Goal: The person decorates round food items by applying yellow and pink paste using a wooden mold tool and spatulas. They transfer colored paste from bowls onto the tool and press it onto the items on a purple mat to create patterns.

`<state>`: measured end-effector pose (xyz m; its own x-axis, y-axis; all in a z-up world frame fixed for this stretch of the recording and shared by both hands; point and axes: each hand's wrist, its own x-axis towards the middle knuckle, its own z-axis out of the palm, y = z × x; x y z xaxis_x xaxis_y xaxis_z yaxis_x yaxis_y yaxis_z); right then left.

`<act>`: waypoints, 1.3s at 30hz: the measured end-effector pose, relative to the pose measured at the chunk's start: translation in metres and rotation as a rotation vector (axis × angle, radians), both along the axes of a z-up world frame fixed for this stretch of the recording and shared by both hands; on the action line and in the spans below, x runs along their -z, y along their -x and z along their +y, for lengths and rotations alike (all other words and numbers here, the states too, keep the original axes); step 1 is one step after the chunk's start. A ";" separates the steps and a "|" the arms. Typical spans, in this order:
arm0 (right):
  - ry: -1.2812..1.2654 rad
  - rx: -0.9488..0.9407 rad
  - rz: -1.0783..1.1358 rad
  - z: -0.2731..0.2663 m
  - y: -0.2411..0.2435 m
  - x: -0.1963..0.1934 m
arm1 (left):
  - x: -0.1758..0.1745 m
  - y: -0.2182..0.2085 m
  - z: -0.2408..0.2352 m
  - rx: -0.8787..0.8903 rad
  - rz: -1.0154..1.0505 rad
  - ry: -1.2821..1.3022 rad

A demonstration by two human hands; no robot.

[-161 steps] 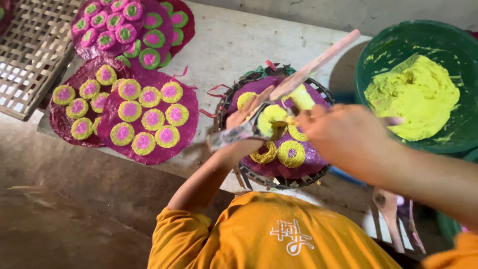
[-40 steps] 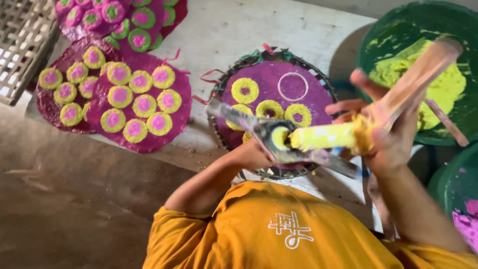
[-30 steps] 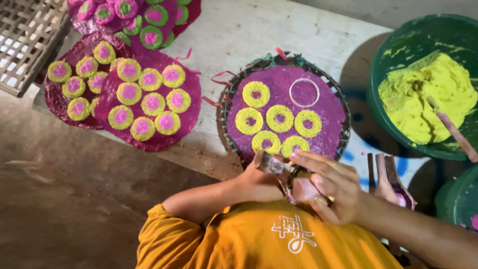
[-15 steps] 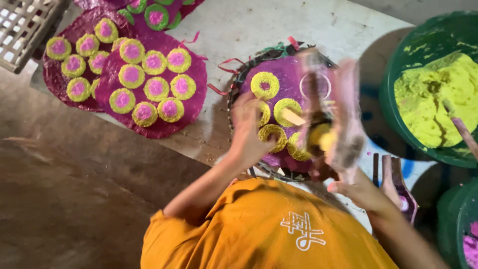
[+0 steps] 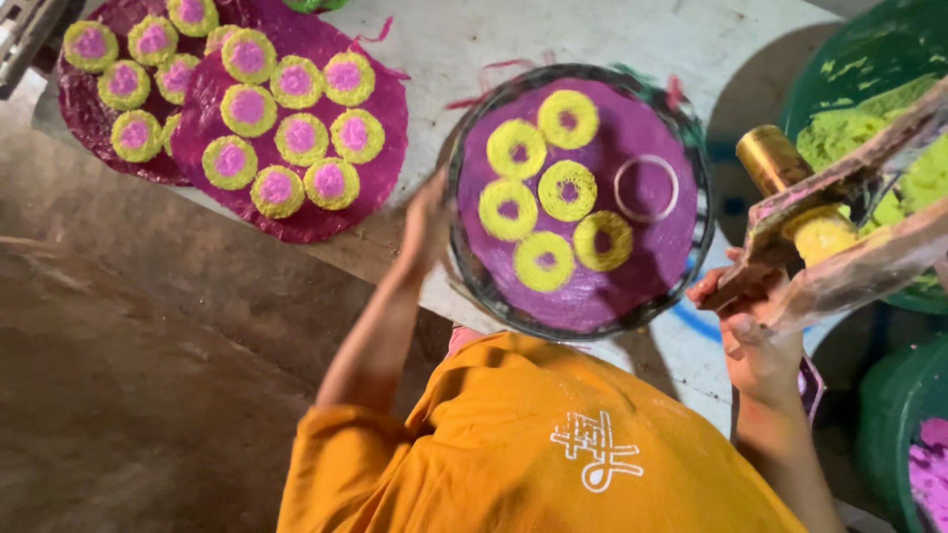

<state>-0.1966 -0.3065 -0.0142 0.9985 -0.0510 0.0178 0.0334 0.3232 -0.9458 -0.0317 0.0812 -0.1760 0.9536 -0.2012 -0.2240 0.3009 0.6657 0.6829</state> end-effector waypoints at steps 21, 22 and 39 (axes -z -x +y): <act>-0.042 0.053 0.062 -0.003 0.049 0.011 | -0.083 0.006 -0.119 0.188 -0.972 -1.470; -0.053 0.060 0.061 -0.003 0.046 0.012 | -0.082 0.015 -0.122 0.203 -0.987 -1.515; 0.058 0.098 -0.001 -0.003 0.043 0.016 | -0.068 -0.010 -0.170 0.212 -0.884 -1.770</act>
<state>-0.2399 -0.3093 -0.0303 0.9888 -0.1471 0.0247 0.0632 0.2627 -0.9628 -0.0218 -0.0888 -0.1078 0.8867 -0.4298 0.1701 -0.4608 -0.7919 0.4007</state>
